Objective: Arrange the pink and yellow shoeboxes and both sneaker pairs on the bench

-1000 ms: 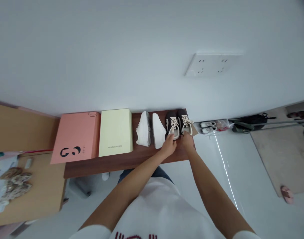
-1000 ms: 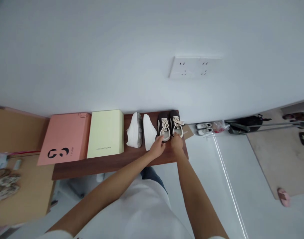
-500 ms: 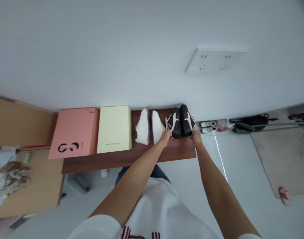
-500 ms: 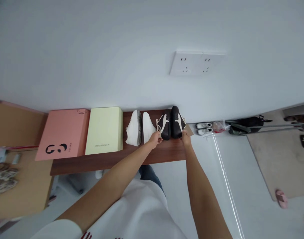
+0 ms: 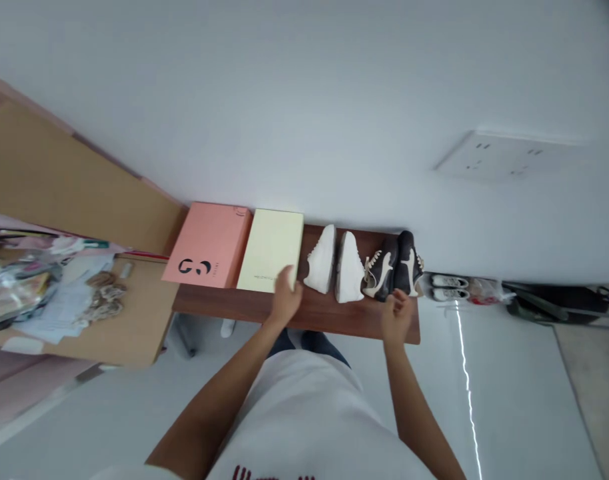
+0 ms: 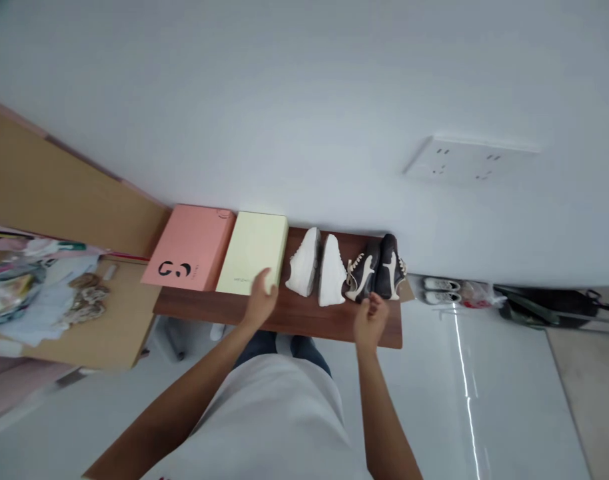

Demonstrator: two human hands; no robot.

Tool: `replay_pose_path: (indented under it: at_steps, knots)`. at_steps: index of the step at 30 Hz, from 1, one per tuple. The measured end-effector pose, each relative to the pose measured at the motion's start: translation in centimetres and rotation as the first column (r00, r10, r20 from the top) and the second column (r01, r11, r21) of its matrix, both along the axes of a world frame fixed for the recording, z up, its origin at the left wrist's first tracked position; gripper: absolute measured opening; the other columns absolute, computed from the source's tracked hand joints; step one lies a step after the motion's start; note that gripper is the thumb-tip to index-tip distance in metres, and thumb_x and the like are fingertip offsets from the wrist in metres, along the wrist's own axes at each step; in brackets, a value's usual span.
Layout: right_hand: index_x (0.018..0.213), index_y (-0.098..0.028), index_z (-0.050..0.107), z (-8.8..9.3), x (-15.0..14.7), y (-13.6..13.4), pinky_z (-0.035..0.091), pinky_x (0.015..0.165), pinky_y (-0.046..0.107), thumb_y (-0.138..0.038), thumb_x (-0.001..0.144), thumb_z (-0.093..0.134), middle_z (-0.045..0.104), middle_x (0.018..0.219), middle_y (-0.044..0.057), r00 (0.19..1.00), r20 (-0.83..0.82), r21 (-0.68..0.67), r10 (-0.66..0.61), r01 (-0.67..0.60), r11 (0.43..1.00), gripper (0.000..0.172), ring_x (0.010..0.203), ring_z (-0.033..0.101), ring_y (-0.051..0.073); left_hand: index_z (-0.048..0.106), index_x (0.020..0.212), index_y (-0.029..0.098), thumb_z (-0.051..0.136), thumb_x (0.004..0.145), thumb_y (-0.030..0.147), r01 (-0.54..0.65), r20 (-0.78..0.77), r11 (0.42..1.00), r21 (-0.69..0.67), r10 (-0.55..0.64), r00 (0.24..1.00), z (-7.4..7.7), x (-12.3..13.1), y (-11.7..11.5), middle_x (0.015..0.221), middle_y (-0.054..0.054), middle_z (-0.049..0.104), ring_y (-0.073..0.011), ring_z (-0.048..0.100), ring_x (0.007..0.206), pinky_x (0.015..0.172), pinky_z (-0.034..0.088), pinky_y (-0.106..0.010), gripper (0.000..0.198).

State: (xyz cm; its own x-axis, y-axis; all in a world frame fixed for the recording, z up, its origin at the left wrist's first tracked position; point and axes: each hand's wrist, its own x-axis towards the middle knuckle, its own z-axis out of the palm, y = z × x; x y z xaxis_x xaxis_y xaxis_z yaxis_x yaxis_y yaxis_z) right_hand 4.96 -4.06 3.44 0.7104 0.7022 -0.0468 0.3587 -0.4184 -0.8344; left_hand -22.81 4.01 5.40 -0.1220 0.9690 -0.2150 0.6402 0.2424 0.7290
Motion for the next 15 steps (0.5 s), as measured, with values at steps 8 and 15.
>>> replay_pose_path:
  at_steps: [8,15]
  knots:
    - [0.136,-0.013,0.056,-0.7,-20.4,7.2,0.04,0.116,0.044,-0.044,0.091,0.057,0.058,0.142,0.02,0.738,-0.447,-0.205,0.506,-0.635,0.745,0.055,0.135,0.054,0.03,0.057,0.137,0.006,0.049,0.098,0.038,-0.215,-0.072,0.913,-0.346,0.203,0.977,-1.3,-14.4,4.3,0.136,-0.022,0.065,-0.0343,0.056,0.134,0.113,0.043,-0.043,0.051]
    - [0.138,-0.028,0.053,-1.3,-23.4,7.9,0.06,0.084,0.052,-0.056,0.096,0.048,0.068,0.129,0.01,0.532,-0.829,-0.166,0.17,-0.524,0.835,0.051,0.114,0.066,0.027,0.058,0.144,0.024,0.051,0.099,0.041,0.028,0.09,0.994,-0.109,-0.018,0.996,2.7,-16.2,1.5,0.153,-0.009,0.053,-0.028,0.045,0.145,0.117,0.04,-0.044,0.049]
